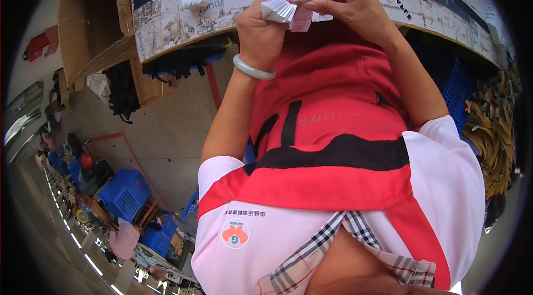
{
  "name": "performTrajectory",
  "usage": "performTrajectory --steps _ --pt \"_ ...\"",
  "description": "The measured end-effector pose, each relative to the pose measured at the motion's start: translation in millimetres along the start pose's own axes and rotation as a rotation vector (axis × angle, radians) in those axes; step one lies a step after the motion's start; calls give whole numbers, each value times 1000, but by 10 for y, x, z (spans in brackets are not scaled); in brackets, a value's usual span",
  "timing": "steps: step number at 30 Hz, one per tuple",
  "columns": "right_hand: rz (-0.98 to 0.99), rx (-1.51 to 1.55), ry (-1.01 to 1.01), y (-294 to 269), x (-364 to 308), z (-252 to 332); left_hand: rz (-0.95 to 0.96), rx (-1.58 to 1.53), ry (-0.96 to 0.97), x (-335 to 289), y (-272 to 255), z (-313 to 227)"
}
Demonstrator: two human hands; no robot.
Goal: Organize and sort a stack of garment tags at a workbench.
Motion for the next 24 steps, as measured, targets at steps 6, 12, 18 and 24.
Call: performTrajectory --steps 6,12,18,24 --pt "48 107 86 45 -60 -108 53 -97 -136 -52 37 71" --pt "39 83 116 94 -67 -47 52 -125 -125 -69 31 121" --pt "136 230 166 91 -92 -8 101 -196 -346 -88 44 240" --pt "103 385 189 252 -98 44 371 -531 -656 -181 289 230"
Point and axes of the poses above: each hand's wrist, its own x-axis towards the middle knuckle, its own y-axis out of the palm, z = x × y, the point moved 6 cm from there along x, towards the middle knuckle, and after that the axes turned 15 degrees about -y, right-handed, at the moved point
